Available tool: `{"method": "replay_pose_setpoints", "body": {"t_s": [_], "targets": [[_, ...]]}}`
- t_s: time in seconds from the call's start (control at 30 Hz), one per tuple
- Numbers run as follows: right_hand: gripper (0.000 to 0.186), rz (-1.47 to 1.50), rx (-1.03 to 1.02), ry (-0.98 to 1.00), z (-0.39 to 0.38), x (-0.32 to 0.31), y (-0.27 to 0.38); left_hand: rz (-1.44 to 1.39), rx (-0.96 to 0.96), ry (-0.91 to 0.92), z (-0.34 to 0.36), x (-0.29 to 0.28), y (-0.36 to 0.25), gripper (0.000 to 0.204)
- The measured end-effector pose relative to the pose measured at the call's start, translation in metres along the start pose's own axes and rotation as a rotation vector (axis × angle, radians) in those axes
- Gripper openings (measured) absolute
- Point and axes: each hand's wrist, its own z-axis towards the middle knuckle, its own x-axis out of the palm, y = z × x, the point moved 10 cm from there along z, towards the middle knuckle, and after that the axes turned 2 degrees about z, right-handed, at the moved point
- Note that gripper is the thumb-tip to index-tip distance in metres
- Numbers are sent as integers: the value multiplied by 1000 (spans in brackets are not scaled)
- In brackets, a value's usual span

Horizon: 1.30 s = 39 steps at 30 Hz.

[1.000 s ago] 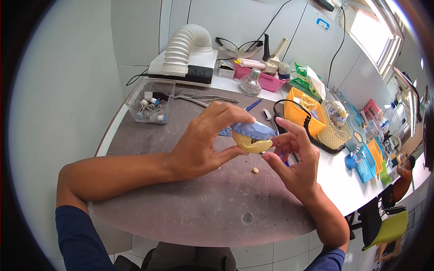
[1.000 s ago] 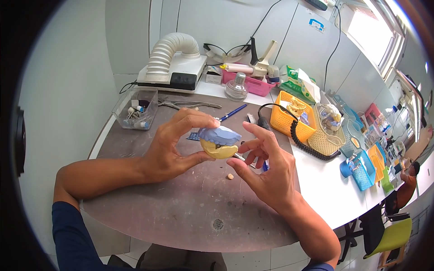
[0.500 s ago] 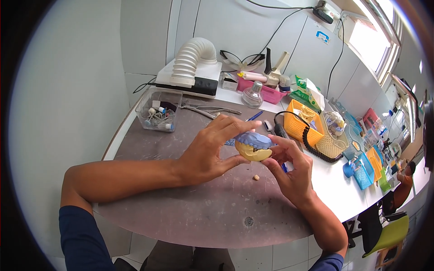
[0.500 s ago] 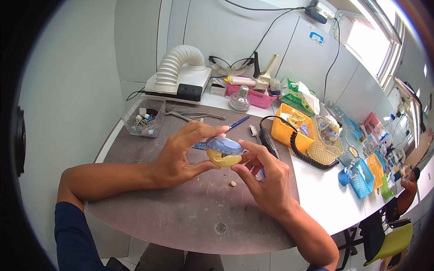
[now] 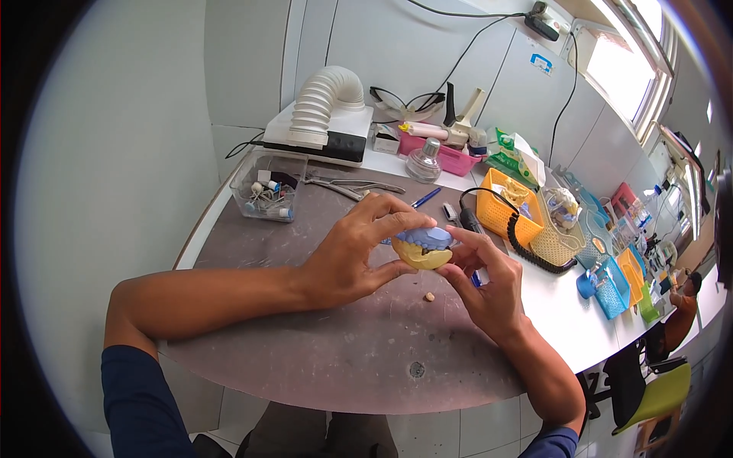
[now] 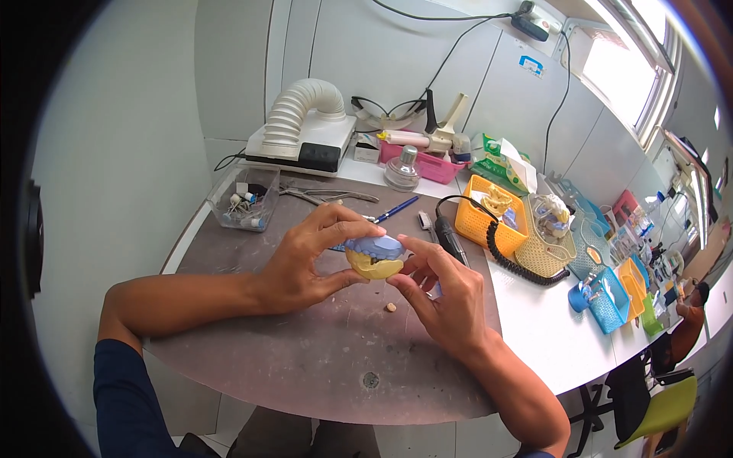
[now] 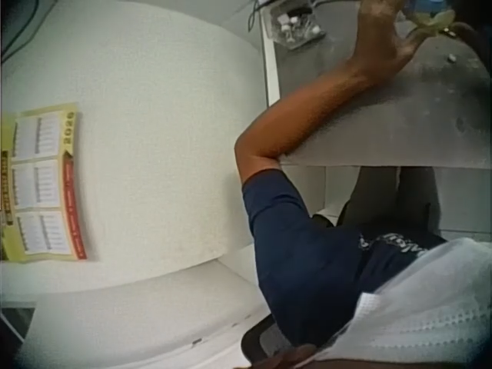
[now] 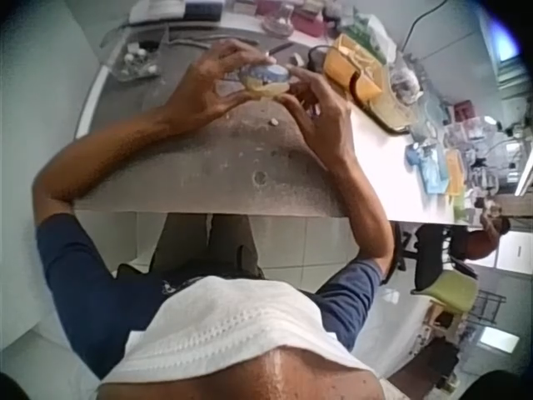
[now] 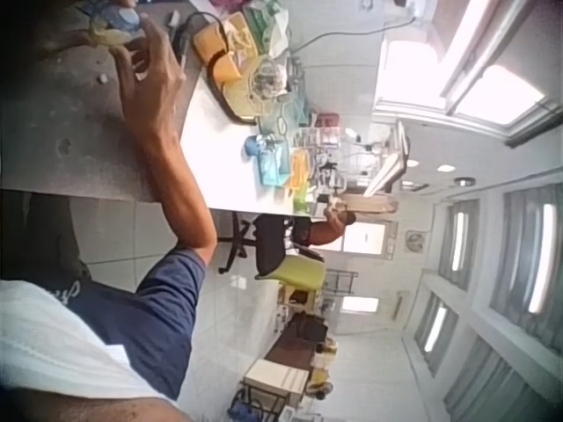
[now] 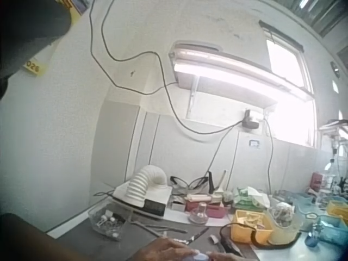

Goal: The recorder is adjusting and fitting a dental prosthetic onto a plaster dental model using a hand-held micromotor drill.

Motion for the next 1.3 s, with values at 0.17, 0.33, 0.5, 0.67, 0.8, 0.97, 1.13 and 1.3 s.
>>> {"method": "replay_pose_setpoints", "body": {"t_s": [0.17,0.33,0.5,0.67,0.8,0.97,1.13,1.3], "targets": [[44,-4,-4,9,-1,1,0,-3,-6,2,0,0,-1,57],[44,7,-2,-4,-3,0,0,-13,-22,15,-1,1,-1,57],[43,12,-21,2,-2,0,2,-66,-5,14,-1,4,-1,56],[40,77,-26,3,0,2,4,-124,-18,57,1,7,0,56],[39,301,109,22,-1,10,-17,-504,-307,33,-7,17,24,62],[31,530,240,-35,-7,13,-32,-763,-578,15,-19,31,43,54],[27,483,246,-53,-9,13,-30,-860,-693,59,-29,42,44,47],[25,504,306,5,-5,20,-36,-868,-765,156,-33,44,36,50]]}}
